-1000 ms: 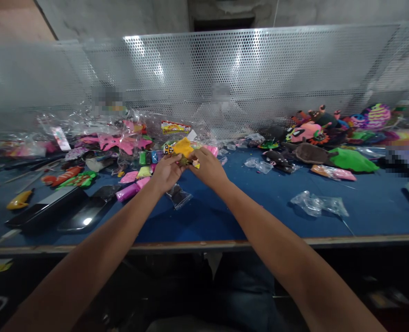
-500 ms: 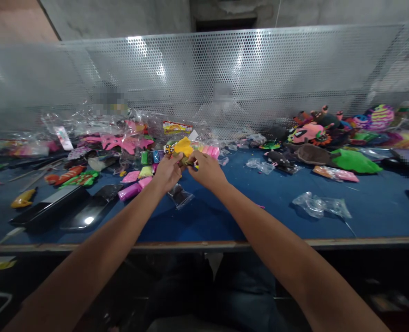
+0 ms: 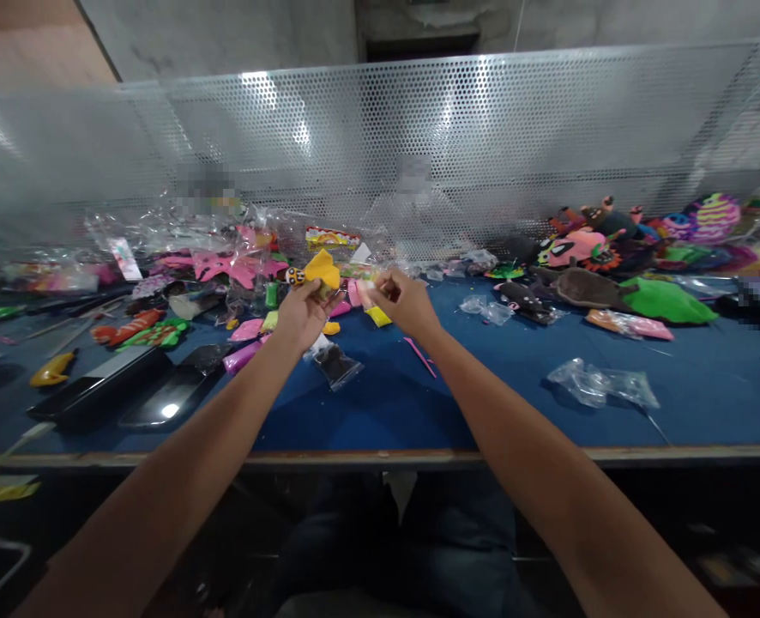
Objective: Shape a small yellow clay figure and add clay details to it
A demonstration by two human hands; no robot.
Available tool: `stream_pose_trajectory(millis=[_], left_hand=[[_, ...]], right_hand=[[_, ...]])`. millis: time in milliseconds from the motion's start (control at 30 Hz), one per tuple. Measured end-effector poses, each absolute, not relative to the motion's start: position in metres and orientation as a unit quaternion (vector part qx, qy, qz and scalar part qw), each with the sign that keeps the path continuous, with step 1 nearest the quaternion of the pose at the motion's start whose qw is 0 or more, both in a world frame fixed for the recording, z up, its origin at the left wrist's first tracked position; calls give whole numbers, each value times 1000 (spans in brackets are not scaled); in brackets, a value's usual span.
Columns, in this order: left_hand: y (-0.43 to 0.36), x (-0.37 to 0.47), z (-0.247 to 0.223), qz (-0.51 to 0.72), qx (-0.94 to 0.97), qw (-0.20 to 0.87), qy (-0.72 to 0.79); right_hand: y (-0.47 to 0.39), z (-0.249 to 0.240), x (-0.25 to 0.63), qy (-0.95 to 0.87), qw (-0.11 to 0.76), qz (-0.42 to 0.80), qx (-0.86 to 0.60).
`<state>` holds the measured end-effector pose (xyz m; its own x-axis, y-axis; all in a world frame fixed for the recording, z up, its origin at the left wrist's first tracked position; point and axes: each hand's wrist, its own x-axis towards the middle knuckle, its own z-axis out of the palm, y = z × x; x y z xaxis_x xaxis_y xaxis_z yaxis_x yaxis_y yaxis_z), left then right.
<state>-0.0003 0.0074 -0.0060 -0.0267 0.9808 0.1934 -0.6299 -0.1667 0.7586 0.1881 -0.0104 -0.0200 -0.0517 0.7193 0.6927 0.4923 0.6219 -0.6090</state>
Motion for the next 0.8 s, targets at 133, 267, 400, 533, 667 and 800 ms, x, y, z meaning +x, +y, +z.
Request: stream_pose_trajectory(millis=[133,267,400,533,667,800], left_hand=[[0,5,-5,648,395,605,241],[-6,14,-5,600,444,608,272],[-8,18,-10,541,521,577,321],[-5,18,-16,548,578,499,342],[-1,16,-19,549,604,470,337],[1,15,-19,560,617,440,335]], right_hand=[[-6,-27,188,-780,426,135,-438],[-12,-22,182,-706,548,155,-421],[-8,-21,181,-667,575,270,-389],[2,-28,182,-642,547,342,-414],[7,-33,183,-629,571,313,-425],[5,-33,183,-644,560,294,-430]])
